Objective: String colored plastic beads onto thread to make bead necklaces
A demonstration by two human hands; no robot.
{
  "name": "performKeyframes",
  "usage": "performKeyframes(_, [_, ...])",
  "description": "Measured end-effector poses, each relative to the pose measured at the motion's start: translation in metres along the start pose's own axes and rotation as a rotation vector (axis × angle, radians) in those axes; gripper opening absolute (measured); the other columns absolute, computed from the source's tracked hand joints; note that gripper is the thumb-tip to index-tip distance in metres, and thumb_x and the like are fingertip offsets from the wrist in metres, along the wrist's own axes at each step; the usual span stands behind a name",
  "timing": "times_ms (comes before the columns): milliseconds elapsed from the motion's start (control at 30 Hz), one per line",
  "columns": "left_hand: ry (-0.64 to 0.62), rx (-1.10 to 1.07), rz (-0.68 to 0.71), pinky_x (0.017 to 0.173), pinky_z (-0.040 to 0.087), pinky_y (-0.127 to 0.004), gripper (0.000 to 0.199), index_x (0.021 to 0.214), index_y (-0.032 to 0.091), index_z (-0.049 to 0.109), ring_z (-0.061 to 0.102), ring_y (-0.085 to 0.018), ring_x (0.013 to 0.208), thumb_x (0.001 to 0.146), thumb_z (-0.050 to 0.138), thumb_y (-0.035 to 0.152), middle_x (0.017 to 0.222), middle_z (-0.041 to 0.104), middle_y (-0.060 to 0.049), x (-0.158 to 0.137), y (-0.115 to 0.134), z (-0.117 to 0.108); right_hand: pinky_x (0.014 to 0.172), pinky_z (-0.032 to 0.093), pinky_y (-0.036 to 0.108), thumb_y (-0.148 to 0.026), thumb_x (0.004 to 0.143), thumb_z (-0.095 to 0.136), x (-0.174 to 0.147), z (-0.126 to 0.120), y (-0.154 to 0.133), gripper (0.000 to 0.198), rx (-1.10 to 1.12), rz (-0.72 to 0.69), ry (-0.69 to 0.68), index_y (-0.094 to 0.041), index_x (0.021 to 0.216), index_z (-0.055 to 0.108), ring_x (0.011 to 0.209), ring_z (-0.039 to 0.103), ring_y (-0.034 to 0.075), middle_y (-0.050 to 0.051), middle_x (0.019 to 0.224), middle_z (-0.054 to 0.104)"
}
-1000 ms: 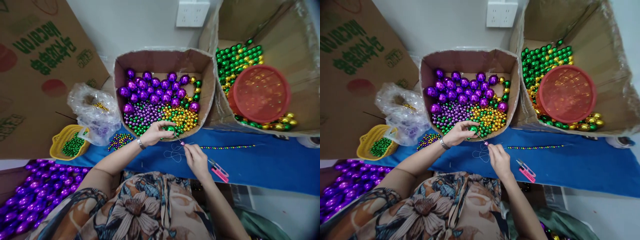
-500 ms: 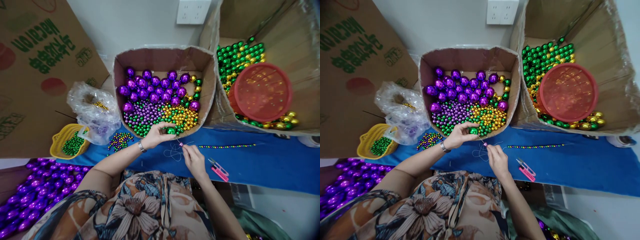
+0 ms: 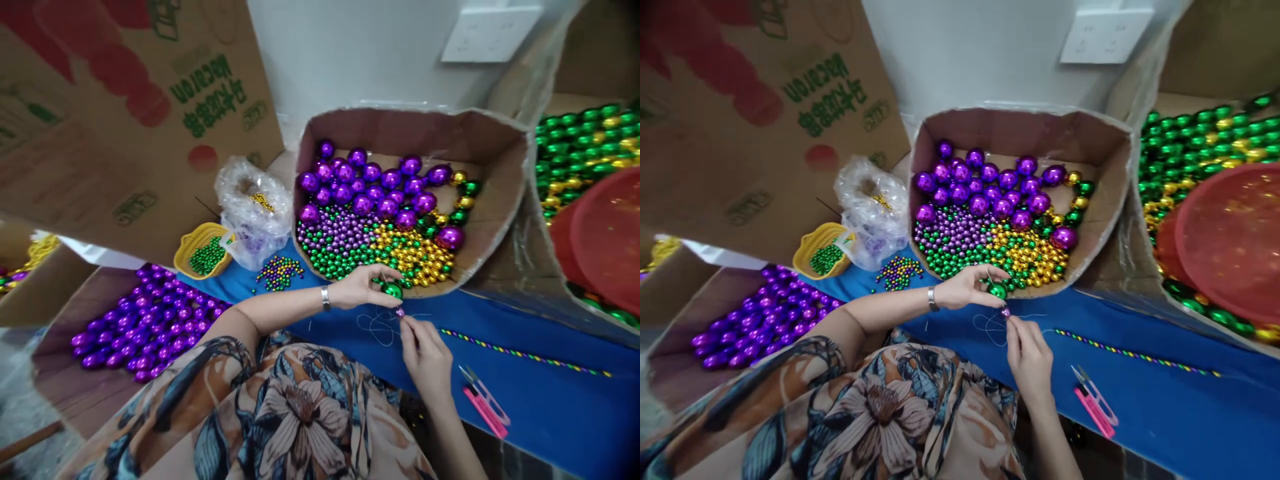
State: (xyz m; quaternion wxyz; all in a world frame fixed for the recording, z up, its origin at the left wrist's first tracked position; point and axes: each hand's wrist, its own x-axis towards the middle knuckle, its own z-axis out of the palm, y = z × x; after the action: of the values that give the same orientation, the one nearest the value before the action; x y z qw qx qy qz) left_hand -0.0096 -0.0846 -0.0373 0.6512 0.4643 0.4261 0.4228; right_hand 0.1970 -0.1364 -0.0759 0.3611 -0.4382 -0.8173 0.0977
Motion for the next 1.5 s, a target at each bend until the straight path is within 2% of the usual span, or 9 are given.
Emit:
performKeyframes(200, [-0.123,-0.027,0.141,0.088,0.051,-0.036,0.042,0.111,0.018,0.064,0.064,-0.018,0.098,0.074,0.078,0.034,0.114,0.065,-0.010,0.000,0.002,-0.012,0.073,0.050,0.025,-0.017,0.094,0.053,0.001,-0.002,-0.006,0.015,-0.045,0.013,0.057,-0.019,0.105,0.062,0.076,0.062,0.015,0.005,0.085,0.065])
performKeyframes(367, [0.207,0.605,0.333,0.092,0.045,-0.040,0.020,0.103,0.019,0.067,0.061,-0.020,0.092,0.085,0.063,0.025,0.101,0.067,-0.008,0.036,0.020,-0.051,0.073,0.051,0.025,-0.020,0.095,0.050,-0.005,-0.008,-0.003,0.016,-0.048,0.110,0.070,-0.018,0.104,0.064,0.077,0.063,0.014,0.005,0.086,0.066])
performKeyframes(567, [0.076,1.269,0.311,0.096,0.039,-0.045,0.026,0.105,0.014,0.068,0.053,-0.030,0.102,0.083,0.054,0.011,0.100,0.064,-0.015,0.091,0.017,-0.056,0.071,0.051,0.025,-0.021,0.095,0.049,-0.007,-0.010,0.002,0.018,-0.044,0.147,0.088,-0.018,0.104,0.064,0.076,0.063,0.014,0.006,0.085,0.066])
performKeyframes(700, [0.011,1.438,0.318,0.089,0.041,-0.046,0.029,0.104,0.014,0.068,0.049,-0.033,0.107,0.087,0.045,0.010,0.105,0.064,-0.017,0.113,0.013,-0.048,0.072,0.051,0.024,-0.020,0.095,0.050,-0.004,-0.008,0.001,0.017,-0.059,0.118,0.083,-0.017,0.104,0.064,0.077,0.063,0.014,0.006,0.085,0.066])
performKeyframes(833, [0.060,1.102,0.339,0.095,0.042,-0.046,0.021,0.095,0.014,0.069,0.054,-0.028,0.105,0.086,0.051,0.010,0.098,0.067,-0.013,0.112,0.010,-0.045,0.072,0.051,0.024,-0.019,0.095,0.051,-0.004,-0.008,0.001,0.016,-0.076,0.122,0.089,-0.016,0.103,0.064,0.077,0.064,0.013,0.006,0.085,0.067])
performKeyframes(1000, [0.041,-0.023,0.081,0.088,0.053,-0.034,0.024,0.106,0.016,0.067,0.066,-0.015,0.088,0.083,0.067,0.023,0.099,0.070,-0.007,0.069,0.016,-0.038,0.072,0.050,0.023,-0.019,0.095,0.052,-0.003,-0.008,-0.003,0.016,-0.071,0.132,0.094,-0.016,0.103,0.065,0.076,0.064,0.013,0.005,0.085,0.067])
performKeyframes(1067, [0.037,-0.264,-0.018,0.087,0.055,-0.032,0.024,0.103,0.016,0.069,0.069,-0.015,0.089,0.081,0.071,0.026,0.101,0.071,-0.007,0.049,0.021,-0.035,0.072,0.050,0.023,-0.020,0.095,0.051,-0.001,-0.008,-0.005,0.016,-0.073,0.129,0.086,-0.016,0.103,0.065,0.075,0.064,0.013,0.005,0.085,0.067])
performKeyframes(1233, [0.077,-0.379,-0.062,0.078,0.058,-0.025,0.025,0.097,0.014,0.072,0.071,-0.014,0.082,0.075,0.078,0.024,0.095,0.073,-0.007,0.021,0.025,-0.029,0.071,0.049,0.023,-0.022,0.096,0.049,0.002,-0.005,-0.009,0.019,-0.079,0.112,0.039,-0.017,0.104,0.066,0.074,0.064,0.013,0.005,0.084,0.067])
performKeyframes(1500, [0.091,-0.215,0.009,0.075,0.058,-0.025,0.028,0.096,0.013,0.072,0.069,-0.012,0.077,0.073,0.080,0.028,0.095,0.072,-0.007,0.009,0.024,-0.029,0.067,0.047,0.021,-0.022,0.097,0.050,0.000,-0.009,-0.014,0.020,-0.259,0.043,0.018,-0.017,0.105,0.067,0.068,0.061,0.011,0.003,0.079,0.065])
